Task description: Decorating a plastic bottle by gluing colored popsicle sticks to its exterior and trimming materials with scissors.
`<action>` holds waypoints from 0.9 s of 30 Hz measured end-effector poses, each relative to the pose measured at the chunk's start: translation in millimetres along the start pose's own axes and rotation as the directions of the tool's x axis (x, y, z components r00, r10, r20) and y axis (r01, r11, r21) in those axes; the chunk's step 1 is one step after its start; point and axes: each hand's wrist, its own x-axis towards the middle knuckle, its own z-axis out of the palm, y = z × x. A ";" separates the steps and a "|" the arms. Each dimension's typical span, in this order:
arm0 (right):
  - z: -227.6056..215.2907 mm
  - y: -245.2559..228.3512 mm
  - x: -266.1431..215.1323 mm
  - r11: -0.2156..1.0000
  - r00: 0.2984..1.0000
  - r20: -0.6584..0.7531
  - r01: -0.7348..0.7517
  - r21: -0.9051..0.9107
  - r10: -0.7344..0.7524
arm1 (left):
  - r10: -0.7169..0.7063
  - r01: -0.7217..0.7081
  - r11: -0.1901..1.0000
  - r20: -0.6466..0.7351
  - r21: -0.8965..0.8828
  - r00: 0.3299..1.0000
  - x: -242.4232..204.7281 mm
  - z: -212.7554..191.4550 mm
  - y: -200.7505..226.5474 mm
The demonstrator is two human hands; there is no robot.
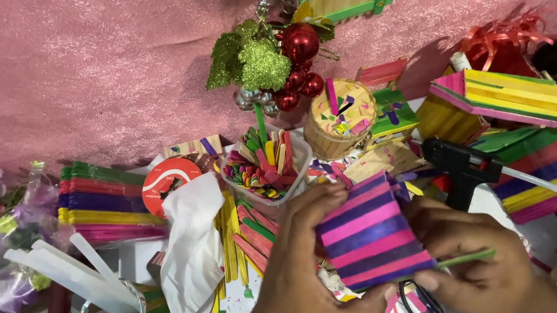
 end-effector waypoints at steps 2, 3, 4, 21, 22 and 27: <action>2.1 -0.4 6.6 0.994 0.994 0.043 0.099 -0.056 -0.096 | 0.034 -0.041 0.992 0.062 0.117 0.997 3.4 -4.9 -3.4; 3.9 -0.4 9.0 0.976 0.978 0.093 0.194 -0.102 -0.185 | 0.054 -0.082 0.970 0.125 0.229 0.991 3.5 -7.2 -5.1; 3.0 -1.9 10.2 0.977 0.979 0.094 0.191 -0.099 -0.182 | 0.050 -0.078 0.970 0.125 0.229 0.991 2.6 -6.9 -4.9; 1.4 16.0 -10.7 0.950 0.911 -0.403 -0.048 -0.309 -0.085 | -0.373 0.392 0.871 0.122 -0.296 0.920 4.4 -5.8 12.8; -0.6 15.2 -9.0 0.950 0.911 -0.402 -0.047 -0.310 -0.086 | -0.372 0.391 0.872 0.121 -0.296 0.920 5.8 -6.2 16.2; -6.5 8.0 -0.6 0.989 0.999 0.025 0.028 -0.148 -0.024 | -0.383 0.415 0.903 0.228 -0.110 0.895 6.8 -6.6 19.1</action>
